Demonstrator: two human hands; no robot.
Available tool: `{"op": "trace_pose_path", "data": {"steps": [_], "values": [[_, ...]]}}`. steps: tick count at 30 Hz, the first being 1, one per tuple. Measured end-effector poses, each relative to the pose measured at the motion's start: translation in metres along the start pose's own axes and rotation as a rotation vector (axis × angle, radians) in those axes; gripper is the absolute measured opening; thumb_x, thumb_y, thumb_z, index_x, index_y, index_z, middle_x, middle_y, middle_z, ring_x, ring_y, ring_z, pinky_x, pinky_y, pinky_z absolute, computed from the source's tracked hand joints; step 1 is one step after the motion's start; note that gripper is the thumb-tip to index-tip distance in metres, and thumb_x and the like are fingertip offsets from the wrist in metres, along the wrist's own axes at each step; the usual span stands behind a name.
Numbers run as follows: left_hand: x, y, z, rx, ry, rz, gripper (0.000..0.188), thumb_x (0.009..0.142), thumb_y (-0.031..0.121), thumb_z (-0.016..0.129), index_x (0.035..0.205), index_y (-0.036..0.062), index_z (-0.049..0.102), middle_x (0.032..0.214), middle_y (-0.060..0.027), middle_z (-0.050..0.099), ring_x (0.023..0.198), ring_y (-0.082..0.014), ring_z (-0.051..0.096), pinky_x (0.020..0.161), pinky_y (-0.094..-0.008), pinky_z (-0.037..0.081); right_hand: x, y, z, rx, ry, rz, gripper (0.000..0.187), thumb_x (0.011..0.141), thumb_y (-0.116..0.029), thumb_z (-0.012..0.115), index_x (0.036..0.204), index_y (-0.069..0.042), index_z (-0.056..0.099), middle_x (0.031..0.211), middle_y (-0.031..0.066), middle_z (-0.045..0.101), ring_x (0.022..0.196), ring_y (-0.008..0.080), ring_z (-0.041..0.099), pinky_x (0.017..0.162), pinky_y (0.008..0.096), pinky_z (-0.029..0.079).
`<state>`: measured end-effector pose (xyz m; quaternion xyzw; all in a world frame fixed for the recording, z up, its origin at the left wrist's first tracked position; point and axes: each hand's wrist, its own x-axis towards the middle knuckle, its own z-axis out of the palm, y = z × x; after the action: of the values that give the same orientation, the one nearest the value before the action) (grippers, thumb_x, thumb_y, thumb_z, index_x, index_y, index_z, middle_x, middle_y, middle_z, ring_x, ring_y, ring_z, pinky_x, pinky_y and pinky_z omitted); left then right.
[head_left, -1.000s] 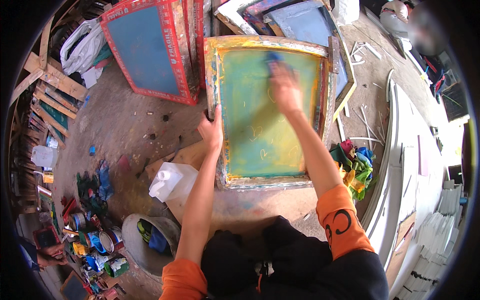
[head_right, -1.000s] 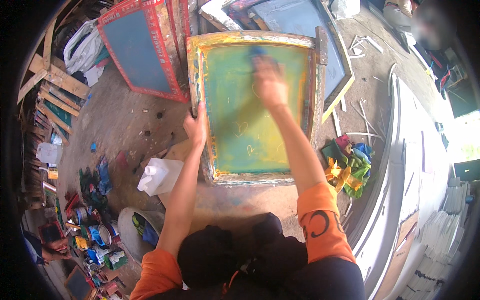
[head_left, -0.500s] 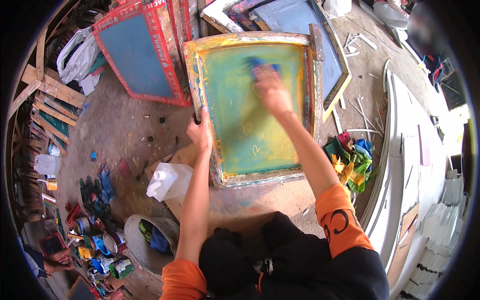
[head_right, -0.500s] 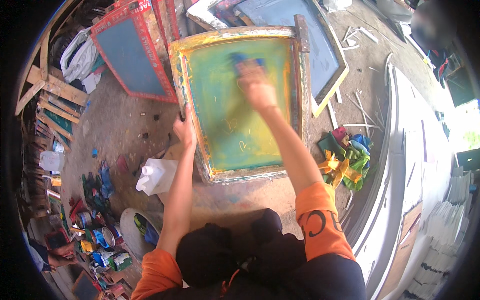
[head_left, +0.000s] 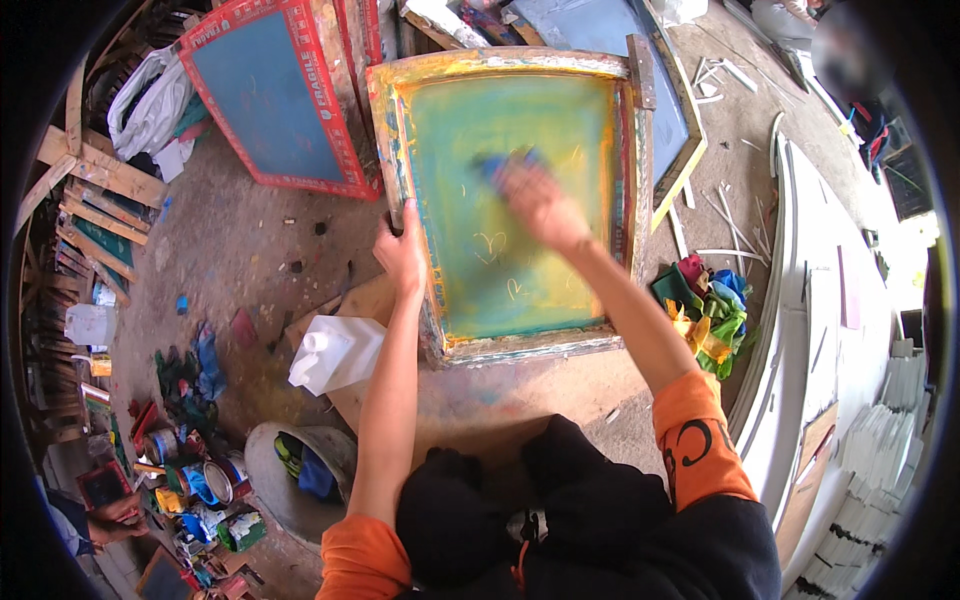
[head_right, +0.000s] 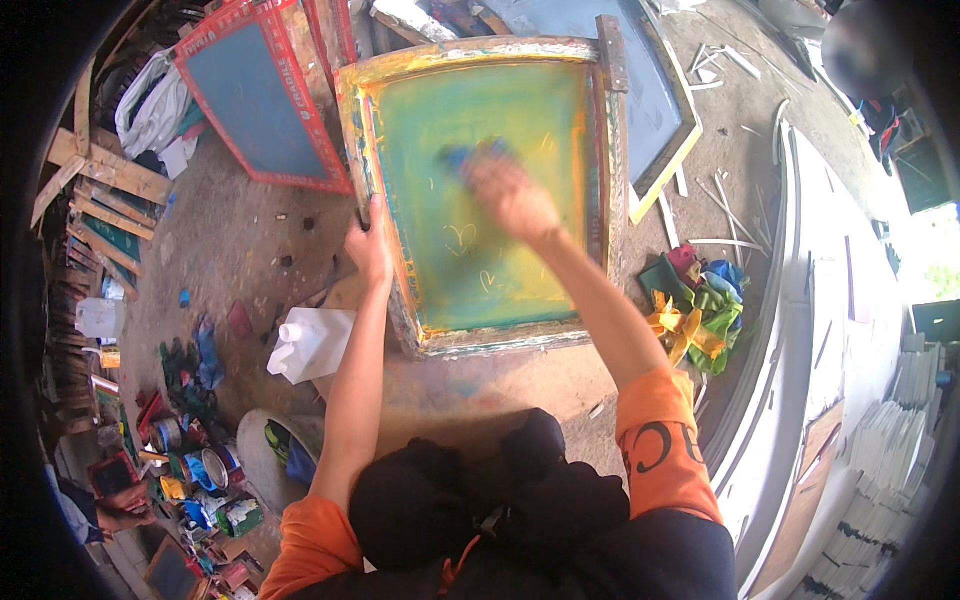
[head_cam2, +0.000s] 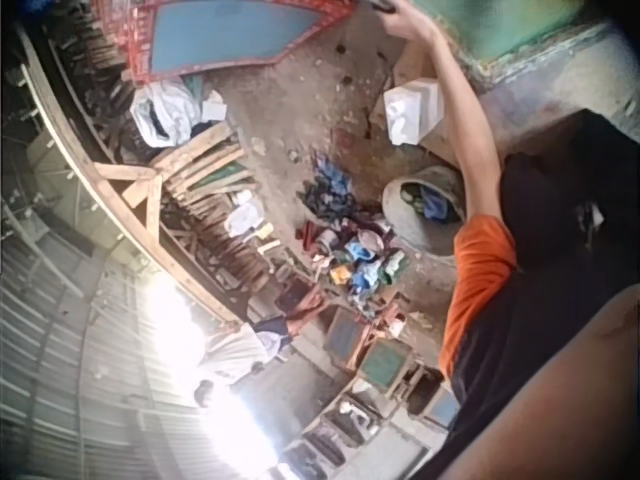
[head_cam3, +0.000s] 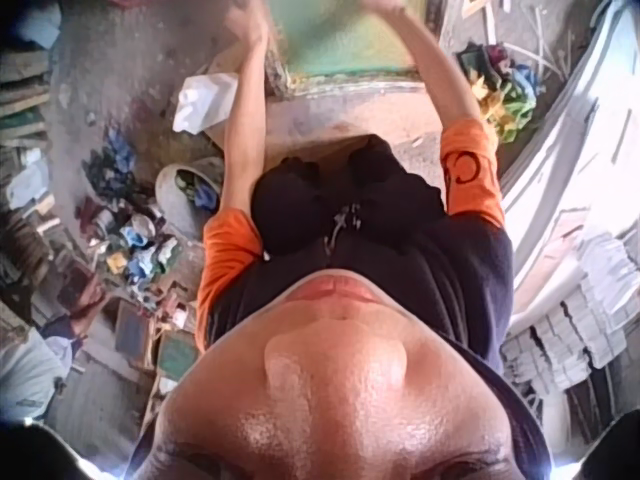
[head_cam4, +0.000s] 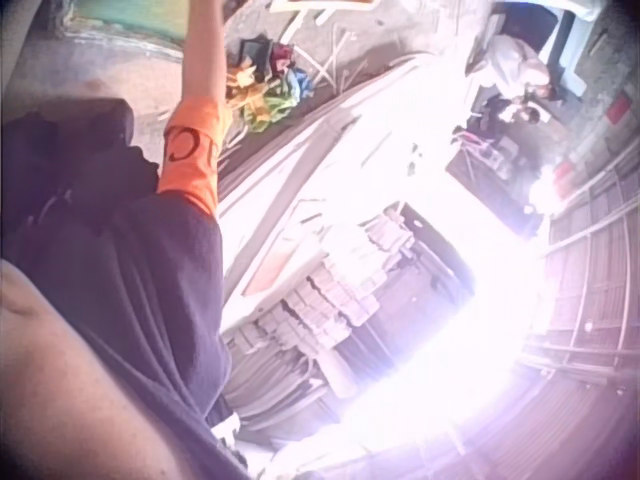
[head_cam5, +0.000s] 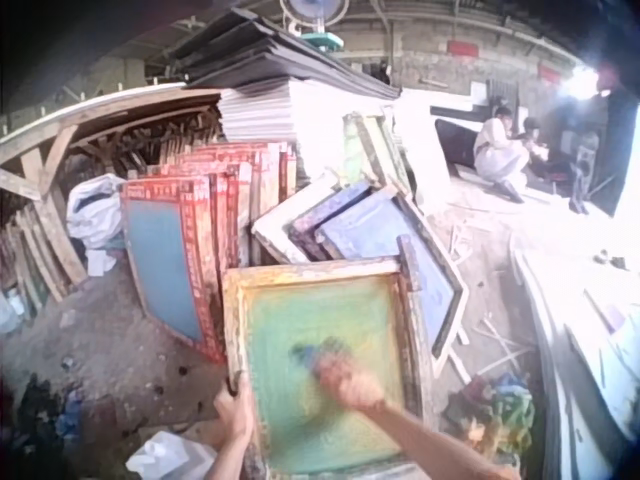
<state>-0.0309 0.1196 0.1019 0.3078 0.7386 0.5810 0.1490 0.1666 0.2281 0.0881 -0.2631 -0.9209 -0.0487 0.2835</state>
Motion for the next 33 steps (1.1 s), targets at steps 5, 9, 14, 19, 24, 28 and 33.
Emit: {"op": "trace_pose_path", "data": {"steps": [5,9,14,19,24,28,33], "values": [[-0.003,0.007,0.003,0.033,-0.001,0.015,0.041,0.082,0.035,0.058,0.091,-0.0046,0.059,0.075,-0.0141,0.063,0.068,-0.0197,0.060,0.065,-0.0335,0.045,0.032,0.032,-0.009,-0.096,0.270,0.403,0.040,0.086,-0.012,0.045,0.125,-0.005,0.045,0.130,0.0119,0.043,0.123,0.0303,0.036,0.104,0.0404,0.027],[0.000,0.003,0.001,-0.003,0.016,0.037,0.041,0.083,0.035,0.058,0.090,-0.0050,0.059,0.074,-0.0147,0.063,0.066,-0.0207,0.060,0.064,-0.0343,0.045,-0.034,-0.050,0.010,0.085,0.055,0.241,0.043,0.084,-0.012,0.049,0.126,-0.005,0.043,0.131,0.0105,0.042,0.126,0.0296,0.032,0.104,0.0425,0.028],[0.001,-0.004,0.003,-0.011,0.038,0.060,0.041,0.082,0.035,0.058,0.089,-0.0053,0.059,0.072,-0.0150,0.063,0.064,-0.0211,0.059,0.063,-0.0345,0.045,-0.106,-0.069,-0.007,0.152,-0.249,0.157,0.044,0.086,-0.018,0.051,0.128,-0.012,0.042,0.132,0.0087,0.041,0.128,0.0234,0.029,0.105,0.0383,0.028],[-0.001,-0.003,0.005,0.026,0.014,0.066,0.041,0.081,0.036,0.060,0.088,-0.0047,0.059,0.073,-0.0153,0.063,0.065,-0.0219,0.060,0.063,-0.0346,0.045,-0.028,0.018,-0.023,-0.010,0.127,0.483,0.041,0.090,-0.018,0.042,0.129,-0.007,0.039,0.133,0.0102,0.039,0.128,0.0275,0.028,0.105,0.0396,0.026],[-0.002,-0.005,0.004,0.107,-0.007,0.097,0.042,0.079,0.037,0.063,0.090,-0.0038,0.060,0.079,-0.0130,0.064,0.072,-0.0197,0.060,0.067,-0.0331,0.045,-0.043,-0.022,-0.005,0.109,0.154,0.464,0.043,0.091,-0.022,0.040,0.131,-0.007,0.037,0.136,0.0105,0.036,0.130,0.0265,0.023,0.107,0.0422,0.022],[-0.002,-0.005,0.004,0.102,-0.008,0.100,0.039,0.078,0.034,0.064,0.089,-0.0032,0.060,0.079,-0.0125,0.064,0.070,-0.0197,0.060,0.066,-0.0330,0.045,-0.104,-0.078,-0.005,0.163,-0.194,0.356,0.043,0.090,-0.023,0.041,0.132,-0.010,0.036,0.136,0.0076,0.036,0.130,0.0250,0.024,0.107,0.0419,0.022],[-0.002,-0.003,0.005,0.080,0.016,0.108,0.034,0.078,0.030,0.065,0.085,-0.0028,0.059,0.076,-0.0140,0.063,0.067,-0.0227,0.061,0.063,-0.0344,0.045,-0.061,-0.010,-0.020,0.128,-0.049,0.502,0.045,0.092,-0.025,0.038,0.133,-0.010,0.033,0.137,0.0077,0.034,0.130,0.0257,0.025,0.106,0.0424,0.022]]}}
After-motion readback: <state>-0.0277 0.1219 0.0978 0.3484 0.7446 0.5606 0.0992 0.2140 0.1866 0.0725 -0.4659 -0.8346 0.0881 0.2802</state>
